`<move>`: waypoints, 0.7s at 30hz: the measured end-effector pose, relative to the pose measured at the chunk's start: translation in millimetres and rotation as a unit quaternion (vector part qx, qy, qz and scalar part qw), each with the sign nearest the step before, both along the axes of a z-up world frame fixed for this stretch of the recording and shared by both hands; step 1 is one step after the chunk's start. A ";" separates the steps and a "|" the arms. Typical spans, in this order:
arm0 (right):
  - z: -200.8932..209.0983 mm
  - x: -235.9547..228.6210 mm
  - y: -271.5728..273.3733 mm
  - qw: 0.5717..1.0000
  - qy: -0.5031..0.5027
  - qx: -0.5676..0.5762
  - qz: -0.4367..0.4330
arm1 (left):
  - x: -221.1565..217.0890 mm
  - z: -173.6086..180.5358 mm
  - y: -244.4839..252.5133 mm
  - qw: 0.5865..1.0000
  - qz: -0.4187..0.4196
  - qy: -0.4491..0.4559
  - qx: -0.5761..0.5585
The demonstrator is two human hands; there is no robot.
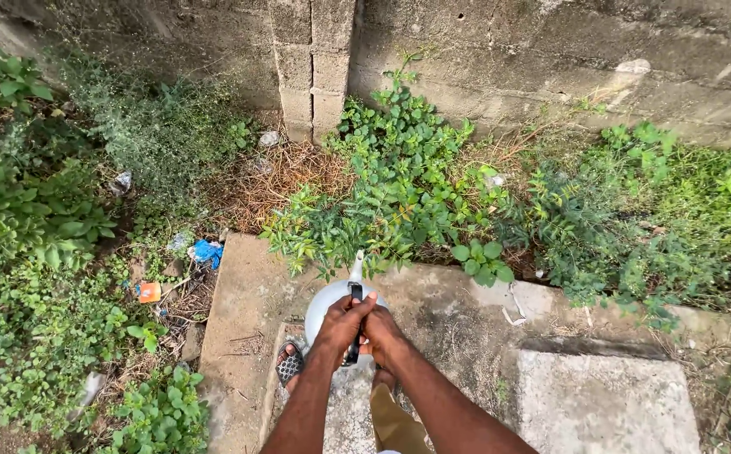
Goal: Watering various plants in a backyard area using a large metal kettle.
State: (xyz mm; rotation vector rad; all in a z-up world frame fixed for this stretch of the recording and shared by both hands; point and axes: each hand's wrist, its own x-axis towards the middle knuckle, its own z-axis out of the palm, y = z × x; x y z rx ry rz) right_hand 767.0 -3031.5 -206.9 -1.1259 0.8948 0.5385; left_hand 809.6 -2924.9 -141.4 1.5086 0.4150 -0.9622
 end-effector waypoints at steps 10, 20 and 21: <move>7.5 23.4 -9.9 1.000 0.000 -0.005 0.004 | 17.9 1.4 -10.0 1.000 0.005 -0.003 -0.017; 44.5 53.9 -12.5 0.995 -0.009 -0.034 0.090 | 32.2 20.1 -12.2 0.992 0.101 0.053 -0.059; 56.2 56.9 -10.9 0.994 -0.007 -0.033 0.102 | 33.7 22.8 -12.2 0.989 0.118 0.054 -0.069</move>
